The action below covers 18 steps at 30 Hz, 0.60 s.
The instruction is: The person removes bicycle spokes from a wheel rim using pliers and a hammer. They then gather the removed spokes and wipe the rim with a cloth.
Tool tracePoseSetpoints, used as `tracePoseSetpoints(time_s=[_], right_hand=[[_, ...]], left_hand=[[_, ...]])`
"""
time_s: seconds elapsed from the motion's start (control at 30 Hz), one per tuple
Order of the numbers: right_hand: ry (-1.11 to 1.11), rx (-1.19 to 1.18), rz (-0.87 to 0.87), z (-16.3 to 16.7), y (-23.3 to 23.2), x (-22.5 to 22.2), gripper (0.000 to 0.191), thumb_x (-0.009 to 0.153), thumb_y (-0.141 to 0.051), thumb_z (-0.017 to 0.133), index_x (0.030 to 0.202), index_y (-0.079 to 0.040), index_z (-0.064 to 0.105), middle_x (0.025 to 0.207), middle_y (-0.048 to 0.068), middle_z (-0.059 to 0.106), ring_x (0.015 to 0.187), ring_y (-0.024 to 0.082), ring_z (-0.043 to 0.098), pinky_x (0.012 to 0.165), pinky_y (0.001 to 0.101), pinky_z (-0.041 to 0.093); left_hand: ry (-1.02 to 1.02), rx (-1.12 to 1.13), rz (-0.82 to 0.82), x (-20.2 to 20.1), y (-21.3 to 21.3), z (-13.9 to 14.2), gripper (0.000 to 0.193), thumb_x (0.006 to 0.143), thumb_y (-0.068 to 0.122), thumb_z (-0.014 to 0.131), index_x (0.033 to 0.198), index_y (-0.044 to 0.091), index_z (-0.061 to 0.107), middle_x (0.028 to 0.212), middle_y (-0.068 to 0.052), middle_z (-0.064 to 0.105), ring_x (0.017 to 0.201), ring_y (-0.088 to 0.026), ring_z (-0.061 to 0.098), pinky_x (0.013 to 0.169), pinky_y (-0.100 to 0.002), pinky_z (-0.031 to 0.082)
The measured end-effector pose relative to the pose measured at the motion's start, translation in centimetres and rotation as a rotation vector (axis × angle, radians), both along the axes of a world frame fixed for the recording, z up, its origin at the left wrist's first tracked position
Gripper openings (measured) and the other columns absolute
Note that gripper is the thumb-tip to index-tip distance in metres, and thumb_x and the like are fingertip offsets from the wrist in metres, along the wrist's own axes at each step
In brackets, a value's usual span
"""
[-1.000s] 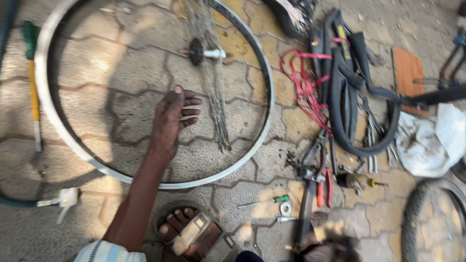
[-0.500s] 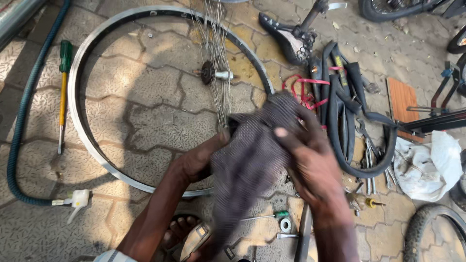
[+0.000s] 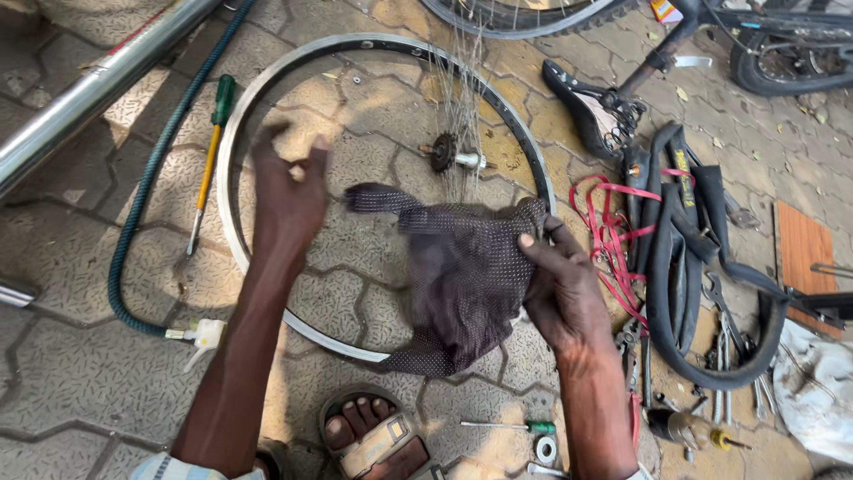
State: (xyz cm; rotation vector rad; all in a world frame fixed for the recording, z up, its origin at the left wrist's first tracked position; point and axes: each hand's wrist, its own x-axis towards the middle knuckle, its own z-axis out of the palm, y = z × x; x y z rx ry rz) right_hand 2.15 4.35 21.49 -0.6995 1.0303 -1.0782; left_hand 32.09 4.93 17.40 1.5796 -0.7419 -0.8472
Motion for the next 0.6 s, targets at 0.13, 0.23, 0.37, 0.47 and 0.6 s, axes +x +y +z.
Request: tracePoseSetpoints(time_s=[0.13, 0.23, 0.37, 0.47, 0.6], right_hand=[[-0.121, 0.041, 0.046, 0.2, 0.0, 2.2, 0.031, 0.086, -0.003, 0.078, 0.113, 0.002, 0.063, 0.112, 0.014, 0.071, 0.104, 0.022, 0.07, 0.103, 0.038, 0.052], [-0.122, 0.043, -0.035, 0.6, -0.6, 3.1, 0.046, 0.081, -0.006, 0.077, 0.125, 0.004, 0.063, 0.119, 0.012, 0.074, 0.109, 0.02, 0.072, 0.101, 0.0311, 0.052], [0.216, -0.093, -0.078, 0.7, -1.0, 2.4, 0.049, 0.08, 0.003, 0.074, 0.125, -0.007, 0.055, 0.11, 0.009, 0.074, 0.098, 0.018, 0.07, 0.083, 0.0305, 0.054], [0.263, -0.065, -0.284, 0.1, -0.7, 2.0, 0.043, 0.086, 0.004, 0.071, 0.125, -0.002, 0.055, 0.104, 0.014, 0.072, 0.092, 0.022, 0.071, 0.081, 0.0336, 0.061], [0.289, -0.282, -0.1, -0.8, 0.9, 3.4, 0.033, 0.091, 0.004, 0.072, 0.122, 0.001, 0.062, 0.107, 0.012, 0.071, 0.095, 0.019, 0.069, 0.087, 0.0288, 0.061]], left_hand=[[0.759, 0.368, -0.643, -3.1, 1.4, -0.6, 0.099, 0.084, 0.073, 0.047, 0.155, 0.004, 0.044, 0.157, -0.025, 0.039, 0.145, -0.045, 0.04, 0.109, -0.066, 0.036], [0.516, 0.181, -0.857, -5.0, 2.4, -0.6, 0.088, 0.072, 0.051, 0.077, 0.144, 0.009, 0.05, 0.148, -0.019, 0.054, 0.141, -0.036, 0.046, 0.115, -0.053, 0.039], [0.34, 0.267, -0.691, -2.7, 2.1, -0.1, 0.047, 0.083, 0.031, 0.077, 0.121, 0.004, 0.071, 0.127, -0.021, 0.068, 0.118, -0.039, 0.058, 0.104, -0.049, 0.053], [0.05, 0.344, -0.546, 0.3, 0.4, 0.0, 0.028, 0.091, 0.028, 0.069, 0.112, 0.009, 0.075, 0.119, -0.015, 0.072, 0.105, -0.034, 0.067, 0.096, -0.048, 0.056], [-0.519, 0.199, -0.048, 0.2, -0.2, -0.7, 0.03, 0.098, 0.02, 0.063, 0.124, 0.005, 0.069, 0.126, -0.012, 0.069, 0.112, -0.023, 0.065, 0.1, -0.044, 0.055]])
